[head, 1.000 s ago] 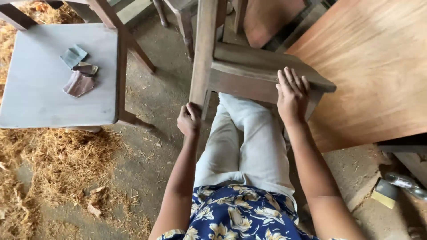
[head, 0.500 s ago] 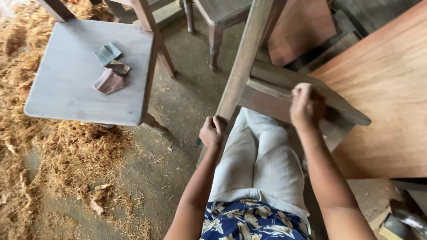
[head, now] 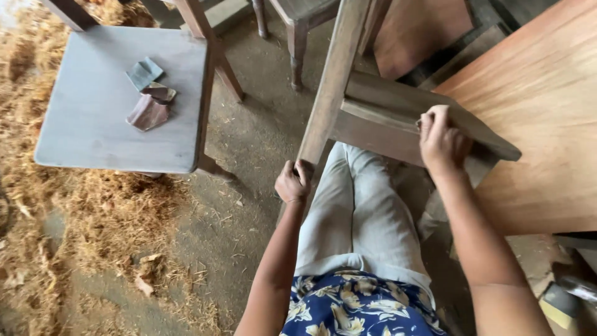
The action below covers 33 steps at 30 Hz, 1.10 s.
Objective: Sanding a wooden stool by hand using sandpaper in a workshop environment
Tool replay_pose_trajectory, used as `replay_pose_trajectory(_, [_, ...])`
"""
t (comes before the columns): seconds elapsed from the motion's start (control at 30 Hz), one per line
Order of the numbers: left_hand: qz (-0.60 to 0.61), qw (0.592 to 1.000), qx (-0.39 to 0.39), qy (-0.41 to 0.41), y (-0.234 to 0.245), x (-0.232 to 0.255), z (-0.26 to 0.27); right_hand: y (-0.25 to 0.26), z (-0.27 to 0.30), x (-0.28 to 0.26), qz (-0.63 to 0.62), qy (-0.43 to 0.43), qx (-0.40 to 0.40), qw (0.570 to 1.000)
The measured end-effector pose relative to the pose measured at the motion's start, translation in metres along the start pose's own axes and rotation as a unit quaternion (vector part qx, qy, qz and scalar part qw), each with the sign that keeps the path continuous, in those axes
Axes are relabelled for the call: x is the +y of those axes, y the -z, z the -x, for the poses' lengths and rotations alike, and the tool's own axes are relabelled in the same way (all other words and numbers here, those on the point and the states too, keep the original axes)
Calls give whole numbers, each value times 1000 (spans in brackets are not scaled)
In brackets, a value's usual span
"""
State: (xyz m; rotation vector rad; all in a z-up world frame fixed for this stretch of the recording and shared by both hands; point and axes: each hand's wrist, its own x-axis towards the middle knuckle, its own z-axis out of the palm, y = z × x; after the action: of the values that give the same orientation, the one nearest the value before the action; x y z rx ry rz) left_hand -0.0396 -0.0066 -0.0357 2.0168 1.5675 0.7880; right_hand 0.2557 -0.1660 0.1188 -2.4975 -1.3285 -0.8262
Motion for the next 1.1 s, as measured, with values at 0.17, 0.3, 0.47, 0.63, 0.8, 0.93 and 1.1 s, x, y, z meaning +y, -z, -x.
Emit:
replay_pose_trajectory(0.17, [-14, 1000, 1, 3, -10, -7, 1, -14, -44, -102, -111, -102, -30, 988])
replay_pose_trajectory(0.3, [-13, 1000, -20, -12, -10, -14, 1, -32, -68, -147, -167, -41, -16, 985])
replay_pose_trajectory(0.47, [19, 1000, 6, -4, -5, 0, 2, 7, -38, -56, -163, -22, -5, 986])
replay_pose_trajectory(0.63, [-8, 1000, 16, 7, -5, -5, 8, 5, -33, -50, -102, -93, 0, 990])
replay_pose_trajectory(0.8, [-19, 999, 18, -33, -24, -23, -4, 6, -88, -160, -369, -66, 93, 922])
replay_pose_trajectory(0.93, [16, 1000, -6, -18, -16, -15, 1, -5, -65, -136, -133, 14, 85, 987])
replay_pose_trajectory(1.1, [72, 997, 13, -25, -2, -7, 2, -54, 16, 10, -705, -317, 15, 634])
